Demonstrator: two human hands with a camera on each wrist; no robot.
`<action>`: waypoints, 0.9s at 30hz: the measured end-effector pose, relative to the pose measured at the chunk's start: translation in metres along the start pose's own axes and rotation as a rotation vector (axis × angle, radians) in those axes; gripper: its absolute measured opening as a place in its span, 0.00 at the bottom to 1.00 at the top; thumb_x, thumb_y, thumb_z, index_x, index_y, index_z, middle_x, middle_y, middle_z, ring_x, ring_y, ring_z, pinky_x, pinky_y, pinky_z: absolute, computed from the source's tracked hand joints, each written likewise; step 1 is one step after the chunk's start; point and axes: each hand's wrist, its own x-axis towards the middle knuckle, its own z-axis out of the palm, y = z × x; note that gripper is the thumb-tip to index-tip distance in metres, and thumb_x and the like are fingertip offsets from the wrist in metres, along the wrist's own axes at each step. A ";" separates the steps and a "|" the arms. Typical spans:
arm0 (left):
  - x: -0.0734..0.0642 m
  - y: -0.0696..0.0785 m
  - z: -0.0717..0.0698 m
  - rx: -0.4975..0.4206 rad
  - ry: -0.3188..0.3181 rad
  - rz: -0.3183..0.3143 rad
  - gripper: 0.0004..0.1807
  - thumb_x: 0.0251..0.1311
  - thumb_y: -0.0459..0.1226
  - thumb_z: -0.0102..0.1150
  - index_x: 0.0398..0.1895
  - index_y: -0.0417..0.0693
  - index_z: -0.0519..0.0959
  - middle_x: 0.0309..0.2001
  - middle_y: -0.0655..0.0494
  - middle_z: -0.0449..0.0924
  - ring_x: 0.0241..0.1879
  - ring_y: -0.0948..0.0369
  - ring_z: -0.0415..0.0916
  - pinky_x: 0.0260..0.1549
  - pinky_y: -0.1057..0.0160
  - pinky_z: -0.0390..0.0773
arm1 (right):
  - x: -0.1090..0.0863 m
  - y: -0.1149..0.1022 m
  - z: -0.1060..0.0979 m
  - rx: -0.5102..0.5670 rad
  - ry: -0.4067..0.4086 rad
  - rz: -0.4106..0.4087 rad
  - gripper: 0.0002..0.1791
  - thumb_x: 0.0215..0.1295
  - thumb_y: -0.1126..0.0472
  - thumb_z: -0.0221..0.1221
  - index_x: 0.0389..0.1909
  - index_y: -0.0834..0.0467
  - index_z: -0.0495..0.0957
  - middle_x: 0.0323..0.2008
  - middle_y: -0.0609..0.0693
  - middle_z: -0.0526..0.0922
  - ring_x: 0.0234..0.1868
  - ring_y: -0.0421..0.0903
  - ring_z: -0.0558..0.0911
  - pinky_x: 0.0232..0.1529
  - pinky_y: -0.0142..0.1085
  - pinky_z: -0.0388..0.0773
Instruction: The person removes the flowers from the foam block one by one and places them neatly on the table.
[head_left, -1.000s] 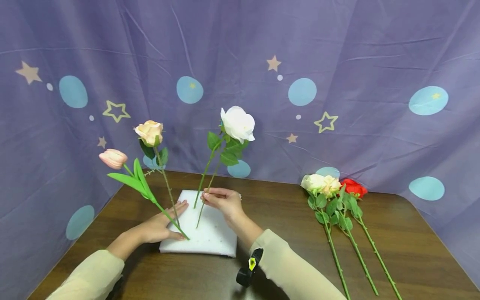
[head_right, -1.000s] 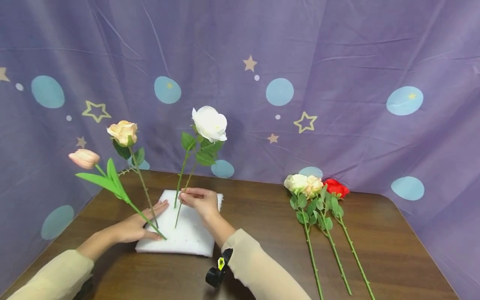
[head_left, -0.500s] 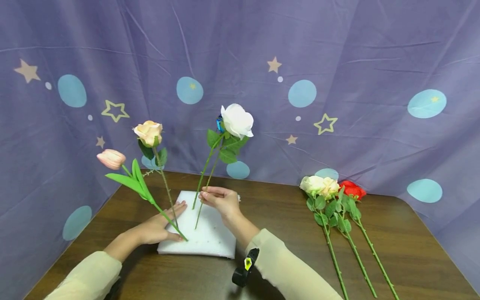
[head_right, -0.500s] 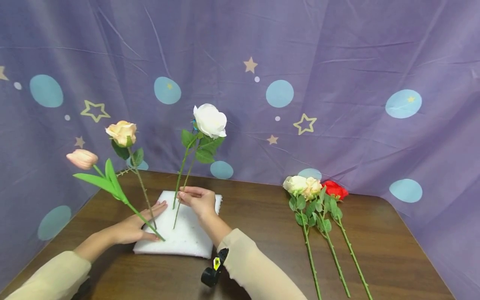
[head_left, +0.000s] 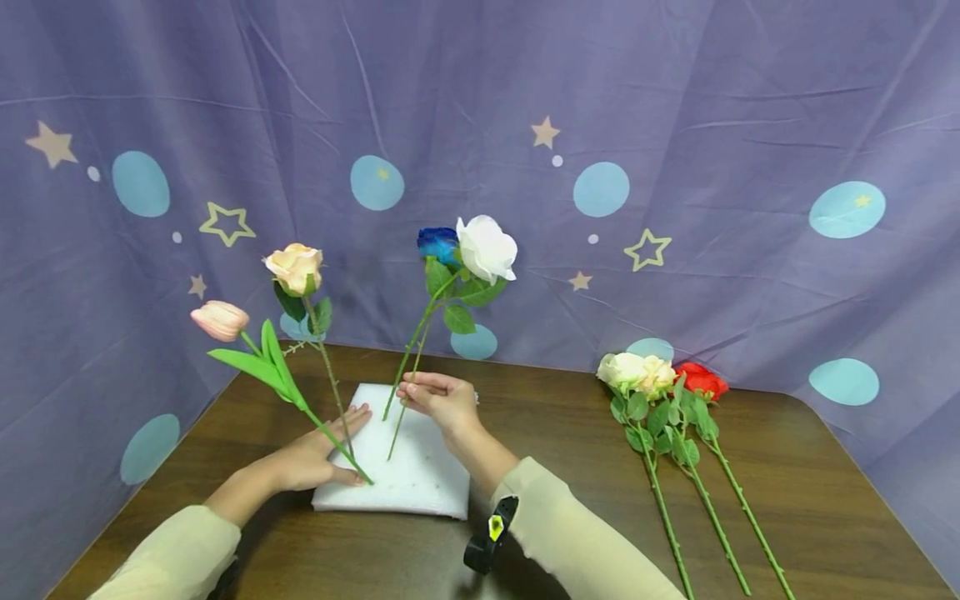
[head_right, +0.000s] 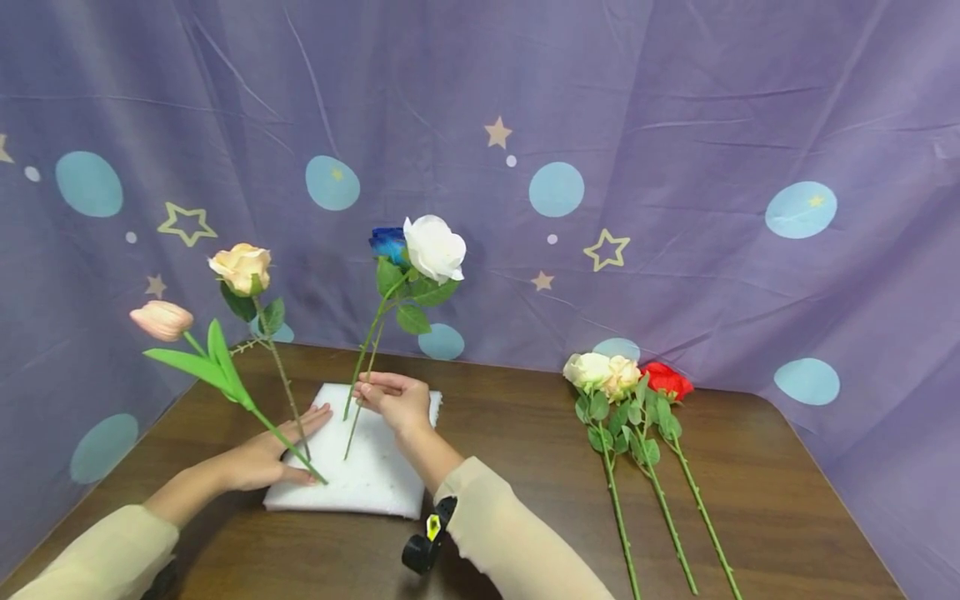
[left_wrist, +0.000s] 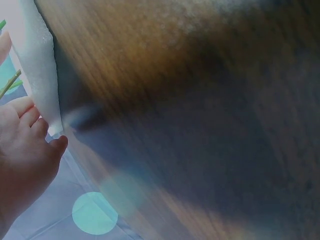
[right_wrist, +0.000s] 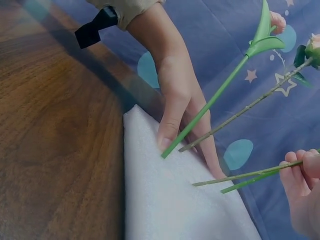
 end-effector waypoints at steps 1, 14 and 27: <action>0.000 0.000 0.000 0.001 0.002 0.002 0.57 0.45 0.54 0.69 0.73 0.35 0.53 0.75 0.33 0.46 0.73 0.32 0.42 0.67 0.29 0.46 | 0.000 -0.001 0.000 0.005 0.001 -0.007 0.15 0.59 0.79 0.57 0.48 0.79 0.76 0.42 0.73 0.82 0.34 0.44 0.88 0.45 0.41 0.85; -0.001 0.000 0.001 -0.014 -0.002 0.002 0.57 0.45 0.54 0.69 0.73 0.35 0.53 0.75 0.35 0.46 0.73 0.33 0.41 0.67 0.29 0.44 | 0.001 -0.015 -0.022 0.034 0.037 0.034 0.17 0.60 0.78 0.56 0.51 0.78 0.75 0.41 0.68 0.85 0.30 0.42 0.87 0.45 0.39 0.85; -0.002 -0.002 0.001 -0.017 0.002 0.006 0.56 0.45 0.54 0.69 0.73 0.37 0.53 0.75 0.35 0.45 0.73 0.34 0.41 0.67 0.29 0.44 | -0.007 -0.010 -0.049 -0.001 0.029 0.048 0.18 0.60 0.77 0.56 0.53 0.78 0.74 0.36 0.61 0.88 0.33 0.42 0.87 0.45 0.37 0.85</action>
